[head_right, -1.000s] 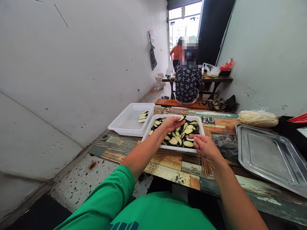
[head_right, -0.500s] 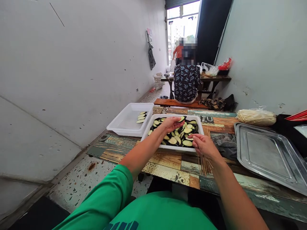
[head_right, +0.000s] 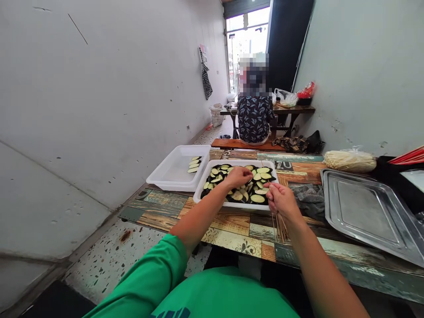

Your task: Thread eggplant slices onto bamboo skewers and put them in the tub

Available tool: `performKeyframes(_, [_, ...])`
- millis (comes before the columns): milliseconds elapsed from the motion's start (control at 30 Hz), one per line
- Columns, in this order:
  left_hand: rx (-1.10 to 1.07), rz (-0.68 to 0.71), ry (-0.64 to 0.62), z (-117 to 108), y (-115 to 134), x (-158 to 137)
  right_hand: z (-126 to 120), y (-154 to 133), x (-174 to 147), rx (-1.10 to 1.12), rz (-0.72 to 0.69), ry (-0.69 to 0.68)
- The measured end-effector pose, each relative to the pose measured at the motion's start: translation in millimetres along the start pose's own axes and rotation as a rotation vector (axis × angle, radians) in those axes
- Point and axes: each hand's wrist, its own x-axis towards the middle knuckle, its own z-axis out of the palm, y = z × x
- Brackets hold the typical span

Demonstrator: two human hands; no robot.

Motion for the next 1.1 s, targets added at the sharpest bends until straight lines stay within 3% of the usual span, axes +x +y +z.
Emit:
performKeyframes(67, [0.260,0.099,-0.155,-3,-5,0,-1,0,0,0.018,0.002,-0.002])
performKeyframes(133, [0.370,0.152,-0.285,-7,-7,0,0,-2,-1,0.027,0.013,-0.003])
performKeyframes(267, [0.388,0.185,-0.349,-15,-9,1,2,-4,-3,0.048,0.017,-0.001])
performKeyframes(367, [0.268,0.196,-0.376,-17,-13,5,2,-4,-2,0.054,0.019,-0.011])
performKeyframes(433, [0.085,0.150,-0.308,-16,-16,7,2,-3,-1,0.050,0.013,-0.008])
performKeyframes(567, [-0.441,-0.095,-0.032,-14,-15,11,1,-1,0,0.030,-0.001,-0.008])
performKeyframes(700, [-0.836,-0.271,0.136,-20,-8,12,0,-2,-2,-0.037,0.017,-0.055])
performKeyframes(867, [-1.037,-0.368,0.198,-27,-2,11,2,-7,-5,-0.184,0.043,-0.123])
performKeyframes(1100, [-1.147,-0.369,0.184,-25,-3,15,5,-8,-4,-0.227,0.053,-0.133])
